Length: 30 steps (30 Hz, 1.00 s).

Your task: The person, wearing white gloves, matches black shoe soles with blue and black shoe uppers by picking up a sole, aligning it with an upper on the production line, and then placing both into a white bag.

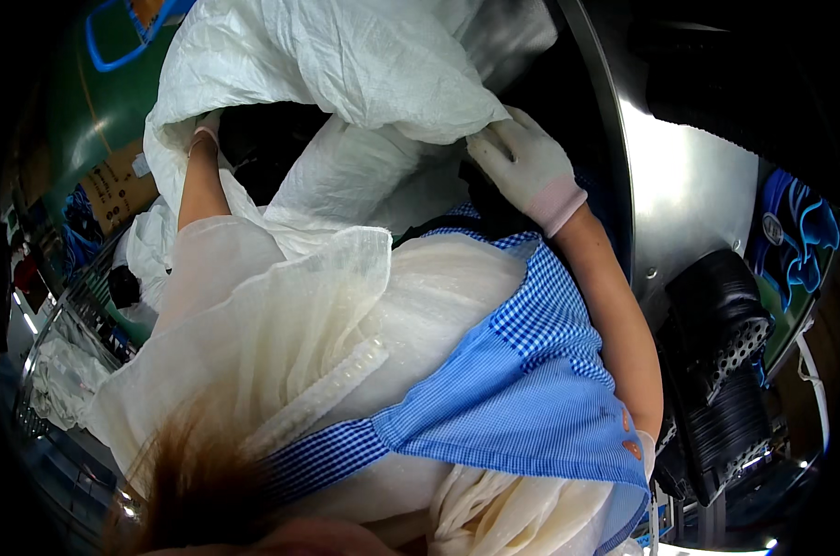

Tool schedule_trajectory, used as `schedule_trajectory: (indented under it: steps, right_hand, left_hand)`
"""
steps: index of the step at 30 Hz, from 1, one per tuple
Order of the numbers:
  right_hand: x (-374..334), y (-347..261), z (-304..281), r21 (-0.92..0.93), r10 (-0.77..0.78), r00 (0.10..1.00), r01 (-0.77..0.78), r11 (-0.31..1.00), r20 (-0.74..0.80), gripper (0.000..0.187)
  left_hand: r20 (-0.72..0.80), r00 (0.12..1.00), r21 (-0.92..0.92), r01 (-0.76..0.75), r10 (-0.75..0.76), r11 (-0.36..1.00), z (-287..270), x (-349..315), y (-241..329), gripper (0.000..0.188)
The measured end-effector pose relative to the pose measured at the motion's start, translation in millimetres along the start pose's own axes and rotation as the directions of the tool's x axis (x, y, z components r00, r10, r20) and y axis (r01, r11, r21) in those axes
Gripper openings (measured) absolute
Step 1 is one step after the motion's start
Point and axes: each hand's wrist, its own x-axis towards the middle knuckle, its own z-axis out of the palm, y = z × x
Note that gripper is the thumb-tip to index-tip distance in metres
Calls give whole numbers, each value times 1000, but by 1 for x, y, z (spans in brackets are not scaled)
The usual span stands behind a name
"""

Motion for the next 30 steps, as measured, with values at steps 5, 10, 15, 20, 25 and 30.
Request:
schedule_trajectory:
  steps: [5,10,15,20,25,30]
  right_hand:
    - [2,0,0,14,63,996,-64,998,60,36]
    - [1,1,-2,14,40,997,-41,999,69,36]
    - [1,3,-3,23,25,996,-27,999,91,35]
    - [1,7,-4,6,68,985,-70,998,156,35]
    - [1,5,-5,-18,46,990,-44,999,132,33]
    - [-1,5,-3,-7,73,987,-73,997,146,34]
  left_hand:
    - [-35,996,-187,77,-85,979,6,-16,11,83]
    - [84,989,-16,-120,121,993,-16,-8,12,86]
    - [100,988,126,-133,121,983,-10,1,17,84]
    - [102,991,173,-106,90,979,-17,5,14,82]
    - [120,970,215,-234,212,948,-37,-3,17,80]
    - [105,970,243,-237,217,941,-29,-7,27,78]
